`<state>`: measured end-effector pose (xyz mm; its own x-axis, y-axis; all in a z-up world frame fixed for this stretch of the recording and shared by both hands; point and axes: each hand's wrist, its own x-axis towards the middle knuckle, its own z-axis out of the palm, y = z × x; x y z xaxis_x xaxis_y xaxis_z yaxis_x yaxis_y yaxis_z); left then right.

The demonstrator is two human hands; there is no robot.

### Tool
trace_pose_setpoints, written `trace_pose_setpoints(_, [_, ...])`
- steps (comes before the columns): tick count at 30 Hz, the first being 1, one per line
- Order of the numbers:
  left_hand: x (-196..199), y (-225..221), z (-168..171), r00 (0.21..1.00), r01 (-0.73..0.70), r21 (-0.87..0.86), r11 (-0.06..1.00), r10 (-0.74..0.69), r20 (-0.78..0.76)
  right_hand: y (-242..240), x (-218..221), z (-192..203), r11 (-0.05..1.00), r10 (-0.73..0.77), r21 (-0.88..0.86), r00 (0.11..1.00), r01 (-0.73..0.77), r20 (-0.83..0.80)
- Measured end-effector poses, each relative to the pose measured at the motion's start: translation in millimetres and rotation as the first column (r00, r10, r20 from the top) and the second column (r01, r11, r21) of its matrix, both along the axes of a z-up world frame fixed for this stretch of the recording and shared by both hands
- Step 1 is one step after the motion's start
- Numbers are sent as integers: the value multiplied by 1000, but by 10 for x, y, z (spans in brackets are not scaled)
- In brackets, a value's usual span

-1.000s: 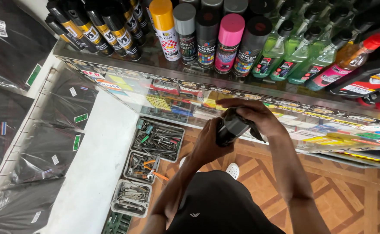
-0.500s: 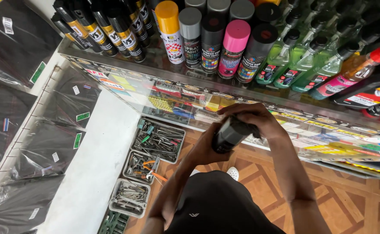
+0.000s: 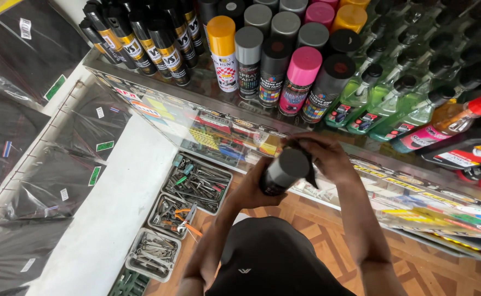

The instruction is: Picking up, examining, and wiping down spray paint cans before placing them back on a display shelf.

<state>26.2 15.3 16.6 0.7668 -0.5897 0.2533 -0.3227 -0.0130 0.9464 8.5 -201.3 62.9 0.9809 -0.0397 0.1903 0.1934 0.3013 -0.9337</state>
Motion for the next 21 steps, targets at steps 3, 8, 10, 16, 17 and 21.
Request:
trace_pose_setpoints(3, [0,-43,-51,997,-79,-52,995,79,-12,-20,79,-70,962,13,269,982,39,-187])
trace_pose_setpoints(8, [-94,-232,-171,984,-175,-14,984,174,-46,369,-98,-182,963,48,255,988,-84,147])
trace_pose_setpoints(10, [-181,-311,-163,975,-220,-83,972,215,-61,445,-181,-403,983,44,161,960,-91,275])
trace_pose_setpoints(16, [-412,-355,-311,890,-456,-269,848,430,-153,627,-553,-687,980,131,-187,937,-73,325])
trace_pose_setpoints(17, [-437,-364,-280,879,-477,-294,828,453,-152,671,-601,-688,989,48,-148,952,-3,303])
trace_pose_setpoints(21, [-418,-344,-194,840,-540,-361,760,514,-173,582,-674,-937,974,-144,-175,990,141,-5])
